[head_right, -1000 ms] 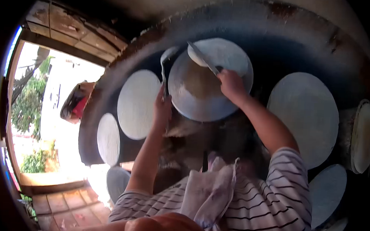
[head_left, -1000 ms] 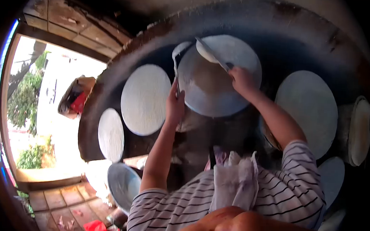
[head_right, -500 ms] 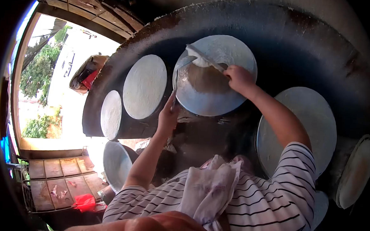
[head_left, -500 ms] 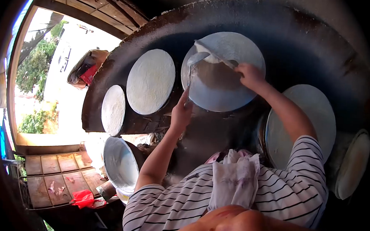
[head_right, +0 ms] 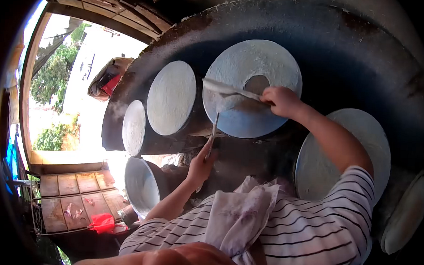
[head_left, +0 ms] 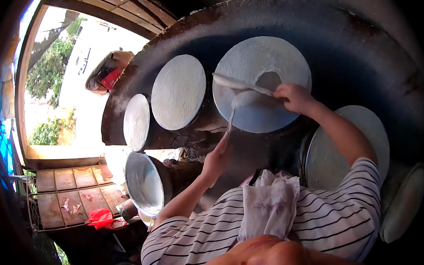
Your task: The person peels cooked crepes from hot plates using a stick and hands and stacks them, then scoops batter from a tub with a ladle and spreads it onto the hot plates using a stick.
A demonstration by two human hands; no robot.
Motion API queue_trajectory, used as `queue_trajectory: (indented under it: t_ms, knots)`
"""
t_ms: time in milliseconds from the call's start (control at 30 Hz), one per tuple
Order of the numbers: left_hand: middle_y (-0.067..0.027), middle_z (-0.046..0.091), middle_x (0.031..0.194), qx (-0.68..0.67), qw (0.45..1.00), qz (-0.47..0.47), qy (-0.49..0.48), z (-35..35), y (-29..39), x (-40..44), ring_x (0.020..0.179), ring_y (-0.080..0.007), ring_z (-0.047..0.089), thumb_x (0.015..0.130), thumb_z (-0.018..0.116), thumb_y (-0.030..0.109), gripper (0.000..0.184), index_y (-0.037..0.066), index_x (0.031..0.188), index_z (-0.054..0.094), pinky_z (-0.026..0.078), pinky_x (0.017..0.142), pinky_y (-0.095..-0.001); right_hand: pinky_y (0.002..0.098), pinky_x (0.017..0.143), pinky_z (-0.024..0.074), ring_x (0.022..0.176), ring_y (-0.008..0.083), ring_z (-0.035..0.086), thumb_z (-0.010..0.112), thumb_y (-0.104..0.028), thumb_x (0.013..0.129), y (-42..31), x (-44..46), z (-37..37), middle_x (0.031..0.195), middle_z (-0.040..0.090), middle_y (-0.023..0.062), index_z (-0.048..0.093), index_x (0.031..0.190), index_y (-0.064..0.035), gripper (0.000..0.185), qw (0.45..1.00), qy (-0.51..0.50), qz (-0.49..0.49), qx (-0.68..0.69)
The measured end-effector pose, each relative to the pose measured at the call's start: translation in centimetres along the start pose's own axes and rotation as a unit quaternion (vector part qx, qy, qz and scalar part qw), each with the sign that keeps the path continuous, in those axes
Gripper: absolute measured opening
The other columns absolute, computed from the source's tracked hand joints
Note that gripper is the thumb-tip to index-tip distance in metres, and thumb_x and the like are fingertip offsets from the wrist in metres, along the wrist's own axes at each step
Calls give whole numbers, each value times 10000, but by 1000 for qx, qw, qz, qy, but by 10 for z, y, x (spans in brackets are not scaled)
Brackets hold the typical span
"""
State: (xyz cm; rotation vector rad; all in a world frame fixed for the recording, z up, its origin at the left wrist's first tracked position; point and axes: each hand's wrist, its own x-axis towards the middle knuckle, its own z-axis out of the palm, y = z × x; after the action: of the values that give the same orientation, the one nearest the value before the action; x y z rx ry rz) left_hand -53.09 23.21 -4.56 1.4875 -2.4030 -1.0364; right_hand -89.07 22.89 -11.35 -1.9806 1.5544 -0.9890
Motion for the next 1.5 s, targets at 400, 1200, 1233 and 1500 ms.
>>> queue_trajectory:
  t_ms: [400,1200,1233,1500]
  knots:
    - [-119,567,1239,-81,989,95,-78,3,-2,-36,1017,-114,562,837,499,-51,637,142,1423,342,425,830,-221,319,749,483,866,213,632,591,1,598,21,-5,-57,917,673,105,690,992,-35,407,983,-135,12,122]
    - [50,304,492,-828,327,-44,-453,-31,76,55,362,-39,317,977,401,385,379,150,679,404,251,311,-192,344,817,473,953,273,567,563,83,673,-61,-98,5,1000,622,83,673,960,-47,334,993,76,2,-90]
    - [52,289,492,-813,308,-29,-494,-34,64,53,367,-37,316,980,399,376,339,132,767,498,254,314,-182,353,790,482,929,266,559,570,78,678,-89,-116,14,978,618,66,682,956,-77,337,988,43,61,-137]
    - [40,309,606,-767,551,146,-296,-164,-5,-3,363,-23,280,999,375,273,465,373,1425,215,260,301,-162,194,465,393,642,90,599,561,-57,865,-220,-10,209,966,659,91,503,1152,-45,293,762,263,299,511]
